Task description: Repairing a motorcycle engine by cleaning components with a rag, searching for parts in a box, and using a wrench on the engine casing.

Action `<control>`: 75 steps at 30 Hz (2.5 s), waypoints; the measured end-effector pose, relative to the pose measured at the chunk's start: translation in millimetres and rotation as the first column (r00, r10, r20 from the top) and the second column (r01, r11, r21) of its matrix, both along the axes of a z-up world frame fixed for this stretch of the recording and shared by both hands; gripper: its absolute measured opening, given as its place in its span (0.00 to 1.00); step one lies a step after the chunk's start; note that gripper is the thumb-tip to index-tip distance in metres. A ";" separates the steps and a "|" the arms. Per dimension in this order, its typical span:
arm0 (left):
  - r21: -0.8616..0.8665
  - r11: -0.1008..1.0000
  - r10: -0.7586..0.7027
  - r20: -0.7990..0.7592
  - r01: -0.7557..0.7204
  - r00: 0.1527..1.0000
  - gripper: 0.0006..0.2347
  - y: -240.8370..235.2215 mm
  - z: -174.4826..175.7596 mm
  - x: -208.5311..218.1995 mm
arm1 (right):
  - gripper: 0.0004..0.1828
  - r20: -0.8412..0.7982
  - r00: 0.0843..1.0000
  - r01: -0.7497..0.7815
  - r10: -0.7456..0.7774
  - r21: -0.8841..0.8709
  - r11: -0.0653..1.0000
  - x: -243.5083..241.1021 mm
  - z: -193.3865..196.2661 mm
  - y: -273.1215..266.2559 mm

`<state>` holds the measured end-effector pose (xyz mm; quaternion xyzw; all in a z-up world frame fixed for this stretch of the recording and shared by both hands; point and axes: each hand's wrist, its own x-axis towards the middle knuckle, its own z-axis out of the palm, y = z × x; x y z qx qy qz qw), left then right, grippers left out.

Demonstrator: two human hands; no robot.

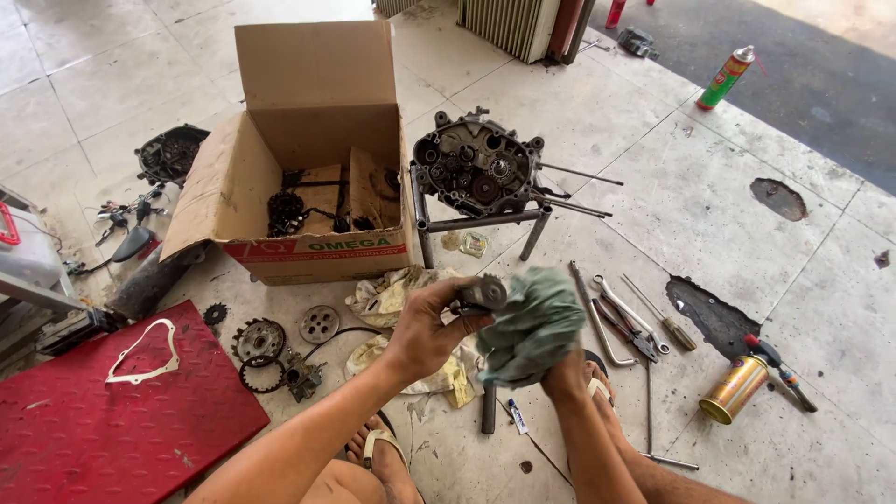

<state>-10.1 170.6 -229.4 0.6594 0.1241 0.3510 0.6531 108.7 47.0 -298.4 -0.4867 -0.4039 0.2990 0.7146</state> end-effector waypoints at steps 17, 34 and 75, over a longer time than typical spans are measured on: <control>0.843 0.531 0.026 0.085 -0.086 0.996 0.08 -6.5 44.3 -17.4 | 0.13 0.103 0.963 0.259 -0.249 -0.099 0.961 49.6 25.4 47.0; 0.957 0.250 0.151 -0.186 0.145 0.971 0.04 20.9 -1.2 -17.7 | 0.17 0.211 0.929 0.299 -0.303 0.050 0.953 -13.8 68.8 6.6; 0.984 0.139 0.167 -0.133 0.110 0.977 0.06 7.8 29.1 -32.1 | 0.14 0.228 0.772 0.569 -0.593 0.164 0.806 1.7 12.5 0.1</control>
